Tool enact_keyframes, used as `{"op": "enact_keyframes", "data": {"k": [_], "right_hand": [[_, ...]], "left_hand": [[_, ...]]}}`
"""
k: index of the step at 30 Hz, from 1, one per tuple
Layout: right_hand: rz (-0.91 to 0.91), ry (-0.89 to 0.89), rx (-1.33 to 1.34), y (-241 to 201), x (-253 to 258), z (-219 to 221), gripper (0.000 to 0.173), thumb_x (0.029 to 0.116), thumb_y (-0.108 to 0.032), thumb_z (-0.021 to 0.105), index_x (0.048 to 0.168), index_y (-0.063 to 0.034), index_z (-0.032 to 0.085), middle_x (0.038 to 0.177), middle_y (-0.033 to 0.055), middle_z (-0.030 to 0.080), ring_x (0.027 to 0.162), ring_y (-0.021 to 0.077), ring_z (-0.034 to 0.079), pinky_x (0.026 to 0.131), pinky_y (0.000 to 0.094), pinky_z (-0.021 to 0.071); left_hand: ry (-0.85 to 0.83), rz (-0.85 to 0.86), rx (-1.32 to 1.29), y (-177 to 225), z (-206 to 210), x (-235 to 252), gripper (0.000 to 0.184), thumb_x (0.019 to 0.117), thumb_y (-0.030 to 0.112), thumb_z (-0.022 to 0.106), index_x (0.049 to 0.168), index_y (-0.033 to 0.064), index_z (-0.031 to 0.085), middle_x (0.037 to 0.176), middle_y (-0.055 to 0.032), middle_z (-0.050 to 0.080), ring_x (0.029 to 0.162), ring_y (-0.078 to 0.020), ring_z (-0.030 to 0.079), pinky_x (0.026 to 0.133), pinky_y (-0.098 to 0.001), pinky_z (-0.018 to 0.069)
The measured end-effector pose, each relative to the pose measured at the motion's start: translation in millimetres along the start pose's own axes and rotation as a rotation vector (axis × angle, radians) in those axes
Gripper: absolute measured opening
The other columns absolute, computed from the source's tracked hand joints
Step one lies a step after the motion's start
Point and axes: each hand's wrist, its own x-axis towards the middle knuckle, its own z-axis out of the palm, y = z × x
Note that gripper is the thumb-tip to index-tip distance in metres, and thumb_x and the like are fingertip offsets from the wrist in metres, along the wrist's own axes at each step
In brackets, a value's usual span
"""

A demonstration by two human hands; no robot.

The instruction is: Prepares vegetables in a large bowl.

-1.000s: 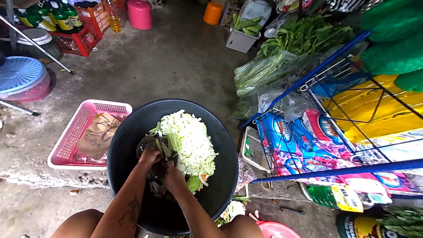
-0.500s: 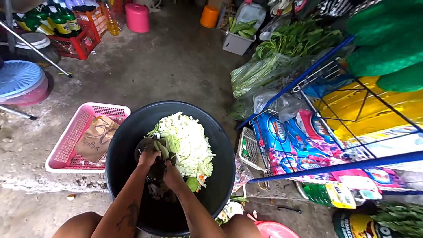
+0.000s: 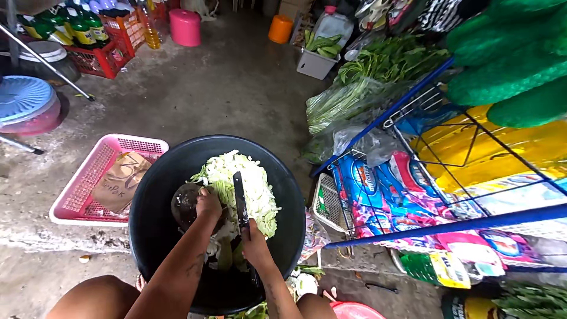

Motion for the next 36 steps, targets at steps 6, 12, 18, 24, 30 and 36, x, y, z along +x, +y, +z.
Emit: {"op": "enact_keyframes", "data": {"k": [6,12,18,24,30,36], "right_hand": [[0.037,-0.178,-0.384,-26,-3,2,0.046,0.1112,-0.023,0.041,0.155,-0.0107,0.038,0.125,0.0229,0.067,0.114,0.0379,0.068,0.098,0.0568,0.0537],[0.099,-0.217,-0.584,-47,6,28,0.059,0.1035,-0.013,0.052,0.160,-0.0130,0.034,0.137,0.0218,0.063,0.123,0.0399,0.064,0.099,0.0592,0.0533],[0.097,-0.222,-0.647,-48,12,37,0.055,0.1056,-0.017,0.050,0.158,-0.0138,0.036,0.136,0.0217,0.063,0.122,0.0405,0.064,0.099,0.0599,0.0529],[0.119,-0.196,-0.675,-39,27,43,0.045,0.1101,-0.023,0.040,0.154,-0.0129,0.041,0.135,0.0212,0.064,0.121,0.0401,0.065,0.098,0.0592,0.0540],[0.167,-0.177,-0.712,-55,26,52,0.050,0.1075,-0.016,0.043,0.156,-0.0161,0.031,0.128,0.0196,0.067,0.116,0.0381,0.069,0.094,0.0573,0.0569],[0.146,-0.179,-0.630,-60,25,66,0.050,0.1086,-0.015,0.040,0.157,-0.0118,0.029,0.128,0.0207,0.066,0.118,0.0372,0.068,0.097,0.0549,0.0558]], "left_hand": [[0.093,-0.029,-0.651,-54,2,14,0.052,0.0949,0.018,0.067,0.140,-0.0017,0.051,0.138,-0.0277,0.058,0.121,-0.0405,0.063,0.100,-0.0554,0.0529],[0.163,-0.003,-0.778,-73,18,10,0.054,0.0941,0.021,0.071,0.141,0.0011,0.054,0.148,-0.0299,0.048,0.137,-0.0434,0.049,0.112,-0.0555,0.0436],[0.072,0.035,-0.776,-87,14,2,0.047,0.0977,0.013,0.065,0.142,0.0013,0.054,0.142,-0.0247,0.057,0.133,-0.0388,0.056,0.111,-0.0559,0.0442],[0.169,0.194,-0.625,-85,14,3,0.035,0.0978,0.009,0.063,0.133,0.0029,0.063,0.145,-0.0240,0.055,0.137,-0.0381,0.052,0.114,-0.0518,0.0435],[0.142,0.343,-0.399,-81,13,18,0.028,0.1038,0.011,0.055,0.125,0.0043,0.070,0.143,-0.0188,0.059,0.134,-0.0332,0.056,0.114,-0.0480,0.0446],[0.137,0.323,-0.438,-81,15,21,0.026,0.1023,0.010,0.056,0.124,0.0044,0.071,0.142,-0.0174,0.059,0.133,-0.0331,0.057,0.113,-0.0497,0.0452]]}}
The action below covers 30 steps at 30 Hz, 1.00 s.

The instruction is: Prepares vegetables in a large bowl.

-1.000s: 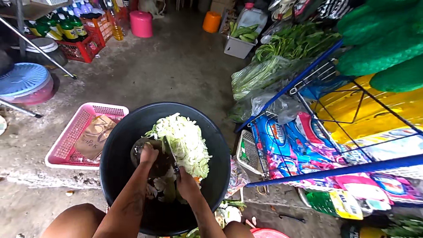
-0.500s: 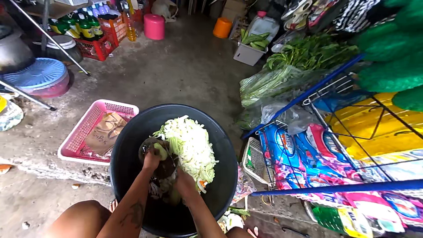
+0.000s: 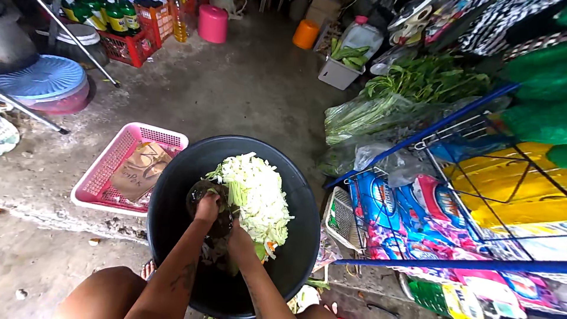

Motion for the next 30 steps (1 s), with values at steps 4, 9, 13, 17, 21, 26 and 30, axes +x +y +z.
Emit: {"op": "enact_keyframes", "data": {"k": [4,9,13,17,21,26,30], "right_hand": [[-0.002,-0.049,0.081,1,-1,-1,0.054,0.1051,-0.014,0.049,0.155,-0.0092,0.031,0.128,0.0225,0.066,0.120,0.0378,0.066,0.099,0.0564,0.0542],[0.105,-0.167,0.028,6,-55,-13,0.054,0.1026,-0.016,0.054,0.152,-0.0109,0.034,0.121,0.0231,0.066,0.103,0.0375,0.071,0.087,0.0561,0.0576],[0.112,-0.201,-0.015,9,-73,-26,0.050,0.1044,-0.017,0.050,0.151,-0.0095,0.035,0.120,0.0226,0.066,0.094,0.0353,0.073,0.082,0.0529,0.0593],[0.070,-0.094,-0.015,-8,-50,-28,0.052,0.1029,-0.014,0.052,0.152,-0.0097,0.035,0.126,0.0224,0.066,0.112,0.0373,0.069,0.093,0.0563,0.0559],[0.030,-0.062,-0.024,-18,-25,-21,0.057,0.1001,-0.012,0.052,0.154,-0.0092,0.033,0.130,0.0221,0.064,0.120,0.0376,0.066,0.097,0.0576,0.0545],[0.074,-0.148,0.006,-15,-37,-16,0.058,0.1019,-0.014,0.054,0.154,-0.0072,0.031,0.126,0.0227,0.064,0.105,0.0351,0.071,0.089,0.0536,0.0576],[0.133,-0.254,0.076,8,-77,-19,0.050,0.1062,-0.020,0.049,0.153,-0.0116,0.033,0.114,0.0207,0.064,0.080,0.0303,0.070,0.071,0.0480,0.0588]], "left_hand": [[0.024,0.008,-0.046,-5,3,-2,0.026,0.1029,0.009,0.056,0.123,0.0048,0.071,0.140,-0.0176,0.061,0.133,-0.0319,0.057,0.114,-0.0482,0.0446],[0.027,0.027,-0.067,-7,-2,-1,0.025,0.1026,0.009,0.057,0.122,0.0041,0.071,0.140,-0.0162,0.061,0.133,-0.0298,0.057,0.114,-0.0461,0.0449],[0.019,0.040,-0.070,-9,-3,1,0.023,0.1019,0.009,0.058,0.120,0.0033,0.072,0.139,-0.0170,0.062,0.133,-0.0299,0.057,0.114,-0.0457,0.0445],[0.017,0.012,-0.090,-8,-2,0,0.024,0.1018,0.008,0.059,0.121,0.0029,0.071,0.141,-0.0175,0.060,0.133,-0.0319,0.057,0.113,-0.0479,0.0450],[0.024,-0.001,-0.092,-9,-2,1,0.023,0.1021,0.010,0.059,0.121,0.0036,0.071,0.141,-0.0161,0.060,0.131,-0.0312,0.058,0.113,-0.0480,0.0455],[0.030,-0.002,-0.092,-10,1,-1,0.024,0.1037,0.012,0.057,0.121,0.0045,0.071,0.139,-0.0147,0.062,0.131,-0.0295,0.059,0.113,-0.0477,0.0458],[0.050,0.020,-0.106,-10,-1,-1,0.023,0.1032,0.012,0.057,0.120,0.0047,0.072,0.138,-0.0145,0.063,0.131,-0.0287,0.059,0.113,-0.0462,0.0454]]}}
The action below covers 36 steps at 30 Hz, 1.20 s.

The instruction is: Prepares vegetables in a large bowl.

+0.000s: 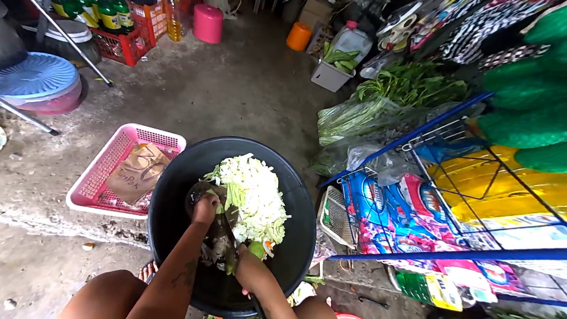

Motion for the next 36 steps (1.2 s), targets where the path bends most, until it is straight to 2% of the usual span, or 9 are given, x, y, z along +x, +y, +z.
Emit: {"op": "enact_keyframes", "data": {"k": [3,7,10,15,17,23,25,28,36], "right_hand": [[-0.031,0.053,-0.031,3,1,0,0.049,0.1056,-0.018,0.049,0.152,-0.0108,0.034,0.111,0.0206,0.066,0.079,0.0307,0.072,0.072,0.0492,0.0597],[-0.084,0.159,-0.063,-25,26,-10,0.051,0.1024,-0.016,0.052,0.150,-0.0094,0.036,0.118,0.0221,0.067,0.098,0.0354,0.072,0.084,0.0541,0.0581],[-0.104,0.170,-0.077,-38,45,-15,0.054,0.1010,-0.013,0.051,0.152,-0.0094,0.035,0.124,0.0214,0.066,0.105,0.0350,0.071,0.088,0.0542,0.0574],[-0.114,0.133,0.011,-39,65,-9,0.055,0.1011,-0.012,0.052,0.152,-0.0103,0.032,0.116,0.0208,0.065,0.088,0.0313,0.071,0.078,0.0507,0.0584],[-0.081,0.093,0.003,-34,44,-6,0.056,0.1026,-0.014,0.052,0.154,-0.0098,0.031,0.118,0.0215,0.065,0.089,0.0315,0.071,0.079,0.0499,0.0588],[-0.016,0.016,-0.025,1,-2,-1,0.050,0.1061,-0.019,0.047,0.153,-0.0127,0.033,0.111,0.0188,0.064,0.074,0.0266,0.069,0.068,0.0449,0.0588],[-0.042,0.098,-0.010,-5,5,-4,0.049,0.1048,-0.017,0.047,0.151,-0.0119,0.035,0.111,0.0193,0.065,0.079,0.0286,0.071,0.071,0.0472,0.0595],[-0.093,0.168,-0.046,-25,24,-11,0.052,0.1036,-0.017,0.050,0.153,-0.0104,0.035,0.120,0.0220,0.067,0.100,0.0350,0.072,0.086,0.0539,0.0577],[-0.131,0.193,-0.077,-39,54,-10,0.049,0.1056,-0.019,0.048,0.152,-0.0087,0.035,0.124,0.0216,0.066,0.104,0.0341,0.072,0.089,0.0527,0.0580]], "left_hand": [[-0.006,0.001,-0.007,-1,-2,-1,0.023,0.1031,0.012,0.058,0.120,0.0038,0.072,0.138,-0.0163,0.063,0.132,-0.0301,0.058,0.113,-0.0467,0.0450],[-0.008,-0.027,-0.005,-1,-2,-3,0.024,0.1032,0.008,0.056,0.122,0.0030,0.071,0.140,-0.0167,0.061,0.131,-0.0306,0.059,0.113,-0.0471,0.0455],[0.007,-0.028,-0.001,-2,-1,-2,0.024,0.1033,0.009,0.056,0.121,0.0034,0.071,0.138,-0.0161,0.062,0.128,-0.0297,0.060,0.111,-0.0456,0.0475],[0.004,-0.028,0.010,-2,2,-5,0.024,0.1038,0.009,0.055,0.121,0.0036,0.071,0.138,-0.0164,0.062,0.129,-0.0305,0.060,0.112,-0.0469,0.0468],[0.020,-0.024,0.014,-4,1,-4,0.024,0.1044,0.010,0.055,0.121,0.0038,0.071,0.137,-0.0162,0.063,0.129,-0.0301,0.060,0.112,-0.0467,0.0465],[0.028,0.005,-0.009,-7,2,-5,0.024,0.1041,0.010,0.055,0.120,0.0026,0.071,0.136,-0.0165,0.064,0.130,-0.0295,0.059,0.113,-0.0455,0.0455],[0.026,-0.007,-0.023,-8,2,-7,0.024,0.1044,0.010,0.055,0.121,0.0024,0.070,0.138,-0.0166,0.062,0.132,-0.0298,0.059,0.114,-0.0455,0.0450],[0.034,-0.008,-0.015,-9,2,-8,0.024,0.1042,0.009,0.055,0.121,0.0019,0.070,0.138,-0.0170,0.062,0.131,-0.0297,0.058,0.113,-0.0445,0.0450],[0.045,-0.034,-0.057,-11,2,-8,0.023,0.1039,0.010,0.055,0.120,0.0037,0.071,0.138,-0.0155,0.062,0.130,-0.0283,0.059,0.112,-0.0446,0.0466]]}}
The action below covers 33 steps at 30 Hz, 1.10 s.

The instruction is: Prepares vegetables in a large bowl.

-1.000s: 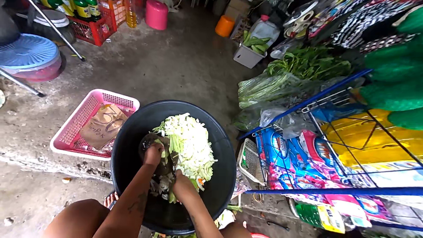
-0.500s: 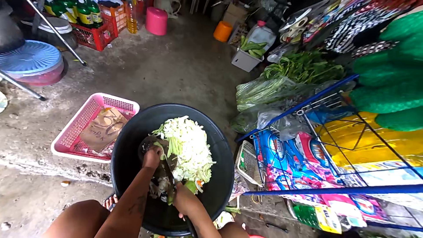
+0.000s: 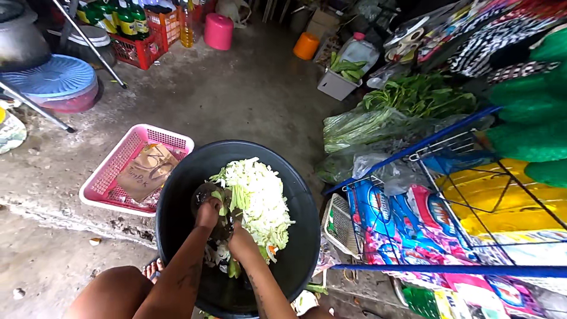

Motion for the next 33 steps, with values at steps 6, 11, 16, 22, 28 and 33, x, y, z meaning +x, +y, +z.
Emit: {"op": "enact_keyframes", "data": {"k": [6,11,16,22,28,33], "right_hand": [[0.016,0.008,-0.009,-1,-5,3,0.047,0.1071,-0.021,0.045,0.152,-0.0097,0.036,0.124,0.0210,0.066,0.107,0.0347,0.071,0.091,0.0536,0.0568],[0.020,-0.004,-0.011,-3,4,9,0.054,0.1032,-0.015,0.050,0.154,-0.0100,0.032,0.125,0.0218,0.066,0.111,0.0364,0.070,0.092,0.0553,0.0566],[-0.001,0.004,0.037,-7,20,20,0.059,0.1012,-0.016,0.057,0.153,-0.0077,0.031,0.126,0.0224,0.066,0.112,0.0367,0.069,0.095,0.0553,0.0558],[0.093,-0.143,0.078,11,-37,12,0.051,0.1052,-0.021,0.053,0.151,-0.0095,0.034,0.114,0.0206,0.065,0.082,0.0301,0.071,0.074,0.0480,0.0588],[0.056,-0.048,-0.003,16,-51,3,0.051,0.1037,-0.017,0.051,0.151,-0.0101,0.035,0.117,0.0213,0.066,0.093,0.0332,0.073,0.081,0.0515,0.0596],[-0.025,0.113,-0.009,-3,-2,16,0.046,0.1094,-0.022,0.041,0.154,-0.0101,0.034,0.126,0.0208,0.067,0.118,0.0367,0.068,0.097,0.0559,0.0553]], "left_hand": [[0.009,-0.019,-0.027,0,-1,-2,0.023,0.1040,0.009,0.056,0.120,0.0028,0.071,0.137,-0.0165,0.063,0.130,-0.0291,0.059,0.112,-0.0443,0.0459],[0.001,-0.029,-0.039,0,-2,-1,0.023,0.1040,0.010,0.056,0.121,0.0037,0.070,0.137,-0.0164,0.063,0.130,-0.0289,0.059,0.112,-0.0442,0.0461],[0.020,-0.034,-0.018,0,1,-1,0.023,0.1039,0.010,0.056,0.121,0.0040,0.071,0.134,-0.0169,0.065,0.127,-0.0302,0.061,0.111,-0.0459,0.0468],[0.019,-0.049,-0.038,0,0,-4,0.024,0.1050,0.011,0.055,0.123,0.0032,0.069,0.135,-0.0173,0.064,0.129,-0.0304,0.060,0.113,-0.0463,0.0454],[0.021,-0.055,-0.060,-2,-2,-6,0.025,0.1053,0.012,0.055,0.123,0.0021,0.069,0.138,-0.0191,0.062,0.132,-0.0318,0.058,0.114,-0.0468,0.0442],[0.028,-0.059,-0.064,-6,0,-4,0.024,0.1052,0.014,0.056,0.122,0.0040,0.070,0.137,-0.0174,0.063,0.129,-0.0301,0.060,0.112,-0.0462,0.0458]]}}
